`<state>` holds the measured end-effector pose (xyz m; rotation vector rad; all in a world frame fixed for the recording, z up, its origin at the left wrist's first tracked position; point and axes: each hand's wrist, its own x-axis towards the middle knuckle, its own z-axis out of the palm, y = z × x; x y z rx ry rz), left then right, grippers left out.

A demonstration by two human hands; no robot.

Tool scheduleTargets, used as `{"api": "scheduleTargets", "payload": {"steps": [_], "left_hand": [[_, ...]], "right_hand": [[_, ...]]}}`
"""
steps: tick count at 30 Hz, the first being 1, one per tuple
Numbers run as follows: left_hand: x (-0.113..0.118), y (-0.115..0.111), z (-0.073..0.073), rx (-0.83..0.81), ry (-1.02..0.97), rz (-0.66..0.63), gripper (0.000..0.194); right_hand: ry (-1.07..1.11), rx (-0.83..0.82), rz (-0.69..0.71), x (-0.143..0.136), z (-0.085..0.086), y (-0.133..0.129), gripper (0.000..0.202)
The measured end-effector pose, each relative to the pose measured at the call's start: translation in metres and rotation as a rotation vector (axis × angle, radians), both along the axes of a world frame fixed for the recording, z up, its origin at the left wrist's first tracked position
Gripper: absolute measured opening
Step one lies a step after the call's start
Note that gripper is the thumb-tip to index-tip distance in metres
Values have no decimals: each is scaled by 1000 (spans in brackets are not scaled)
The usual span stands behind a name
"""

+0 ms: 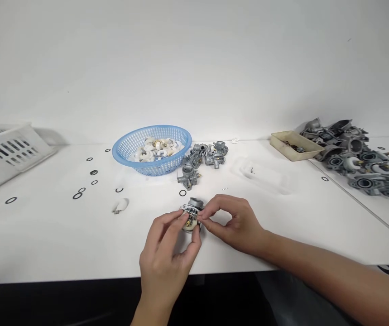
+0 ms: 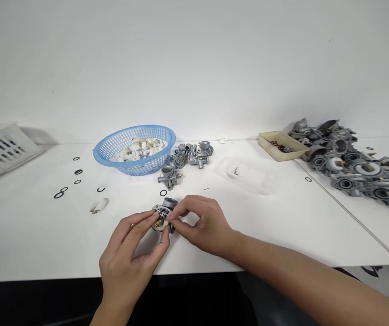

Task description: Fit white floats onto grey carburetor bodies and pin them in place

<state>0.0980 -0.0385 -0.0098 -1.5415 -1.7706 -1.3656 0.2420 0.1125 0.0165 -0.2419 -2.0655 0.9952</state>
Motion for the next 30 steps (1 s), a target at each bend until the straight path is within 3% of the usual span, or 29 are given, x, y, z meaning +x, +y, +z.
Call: {"api": "scheduleTargets", "payload": {"steps": [12, 30], "left_hand": [[12, 8, -4, 25, 121, 251, 35], [10, 7, -3, -1, 148, 252, 42]], "right_hand": [[13, -16, -34, -2, 0, -2, 9], [40, -60, 17, -2, 0, -2, 15]]}}
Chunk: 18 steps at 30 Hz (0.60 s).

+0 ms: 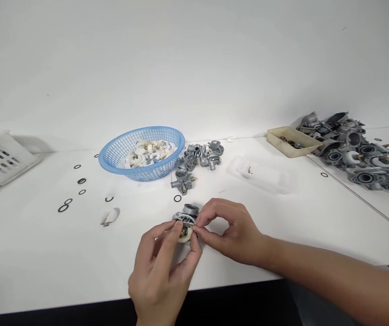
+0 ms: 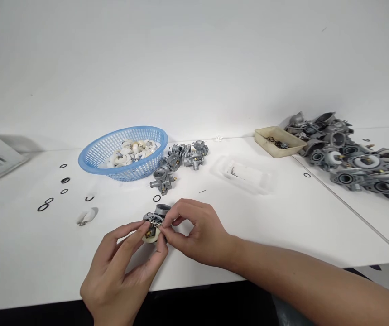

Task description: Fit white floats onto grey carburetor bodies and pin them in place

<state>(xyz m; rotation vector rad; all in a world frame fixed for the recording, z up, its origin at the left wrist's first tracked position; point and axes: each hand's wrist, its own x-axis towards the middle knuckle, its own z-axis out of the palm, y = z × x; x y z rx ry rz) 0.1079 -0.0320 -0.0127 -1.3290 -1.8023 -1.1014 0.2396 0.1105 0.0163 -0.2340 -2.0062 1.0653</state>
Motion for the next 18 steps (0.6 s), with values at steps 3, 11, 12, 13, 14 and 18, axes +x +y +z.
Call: {"api": "scheduleTargets", "payload": {"steps": [3, 11, 12, 13, 14, 18], "left_hand": [[-2, 2, 2, 49, 23, 14, 33], [-4, 7, 5, 96, 83, -20, 28], [-4, 7, 5, 96, 76, -30, 27], [-4, 7, 5, 96, 64, -41, 26], [-5, 7, 5, 96, 48, -50, 26], [-6, 7, 4, 86, -17, -101, 26]], "right_hand": [[25, 18, 7, 0, -2, 2, 17], [63, 50, 9, -2, -5, 3, 20], [61, 50, 8, -1, -5, 3, 20], [56, 49, 7, -1, -4, 2, 19], [51, 45, 4, 0, -4, 2, 19], [27, 18, -11, 0, -3, 2, 18]]}}
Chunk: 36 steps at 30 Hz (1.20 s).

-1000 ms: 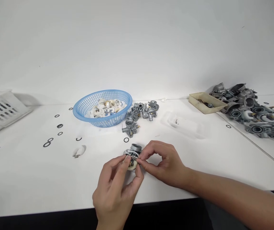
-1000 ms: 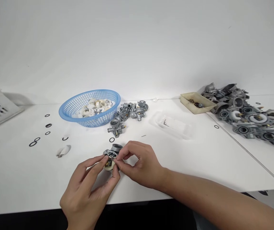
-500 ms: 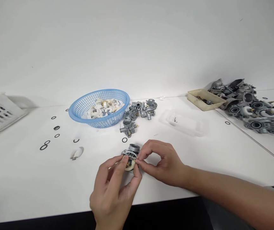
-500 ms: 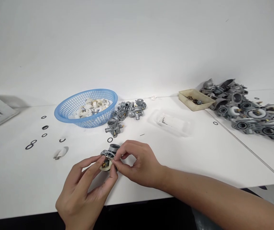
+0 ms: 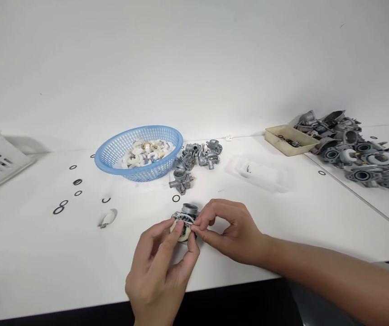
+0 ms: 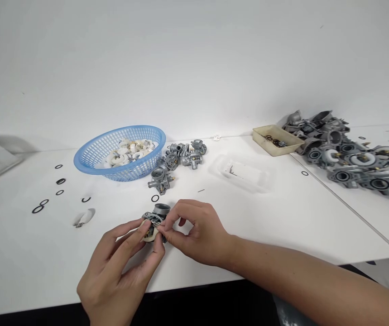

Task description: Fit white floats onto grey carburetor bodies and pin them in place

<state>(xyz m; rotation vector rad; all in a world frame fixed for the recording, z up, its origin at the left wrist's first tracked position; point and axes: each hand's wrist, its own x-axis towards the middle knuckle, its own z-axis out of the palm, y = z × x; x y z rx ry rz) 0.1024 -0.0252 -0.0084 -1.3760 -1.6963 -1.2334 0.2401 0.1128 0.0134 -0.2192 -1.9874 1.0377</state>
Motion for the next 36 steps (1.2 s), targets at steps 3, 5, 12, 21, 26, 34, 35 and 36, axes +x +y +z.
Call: {"api": "scheduleTargets", "payload": {"steps": [3, 5, 12, 21, 26, 34, 35, 36], "left_hand": [[-1, -1, 0, 5, -9, -24, 27], [-2, -1, 0, 14, 9, -12, 26], [-3, -1, 2, 10, 29, -12, 22], [-3, 2, 2, 7, -8, -13, 22], [-1, 3, 2, 4, 2, 15, 21], [1, 3, 2, 2, -12, 41, 21], [0, 3, 2, 4, -13, 38, 22], [0, 3, 2, 4, -14, 35, 23]], "right_hand": [[-10, 10, -10, 0, 0, 1, 16], [-11, 22, -13, -1, 0, 1, 16], [-24, 53, -22, -1, -2, 3, 13], [-25, 0, 13, -2, -1, 3, 11], [3, 0, 42, -3, -1, 4, 16], [46, 42, 27, -3, -1, 5, 22], [47, 41, 22, -4, -1, 5, 22], [46, 38, 17, -4, -1, 5, 22]]}}
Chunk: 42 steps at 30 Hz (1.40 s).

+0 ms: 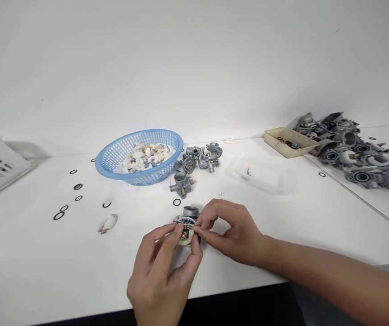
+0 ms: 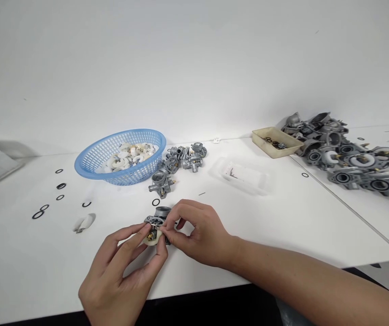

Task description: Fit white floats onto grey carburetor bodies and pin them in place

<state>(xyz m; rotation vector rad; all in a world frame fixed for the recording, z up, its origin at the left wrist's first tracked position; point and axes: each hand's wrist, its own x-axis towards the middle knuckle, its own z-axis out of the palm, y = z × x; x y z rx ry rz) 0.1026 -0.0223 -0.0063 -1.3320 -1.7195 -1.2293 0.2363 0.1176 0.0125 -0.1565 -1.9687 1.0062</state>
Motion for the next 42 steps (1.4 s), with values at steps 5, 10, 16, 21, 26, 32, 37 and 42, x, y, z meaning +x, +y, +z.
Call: {"api": "scheduleTargets", "payload": {"steps": [5, 10, 16, 21, 26, 32, 37, 42], "left_hand": [[-1, 2, 2, 5, 27, -4, 21], [0, 2, 3, 4, 28, -18, 25], [-1, 2, 3, 0, 29, -48, 21], [-1, 3, 3, 0, 18, -67, 21], [-1, 2, 2, 1, 2, -79, 24], [-2, 2, 1, 0, 17, -84, 21], [-2, 3, 0, -6, 9, -79, 22], [-1, 5, 2, 8, 34, -58, 22]], "right_hand": [[-8, -6, -20, 0, 1, -1, 19], [-41, -13, -13, 1, -1, 1, 16], [-63, -15, 21, 3, 1, 3, 13], [-74, -23, 40, 7, 5, 6, 12], [-109, 14, 17, 7, 3, 7, 11], [-155, 50, -82, 9, -1, 7, 7], [-175, 50, -98, 10, -1, 8, 10], [-178, 3, -52, 9, -2, 10, 8]]}}
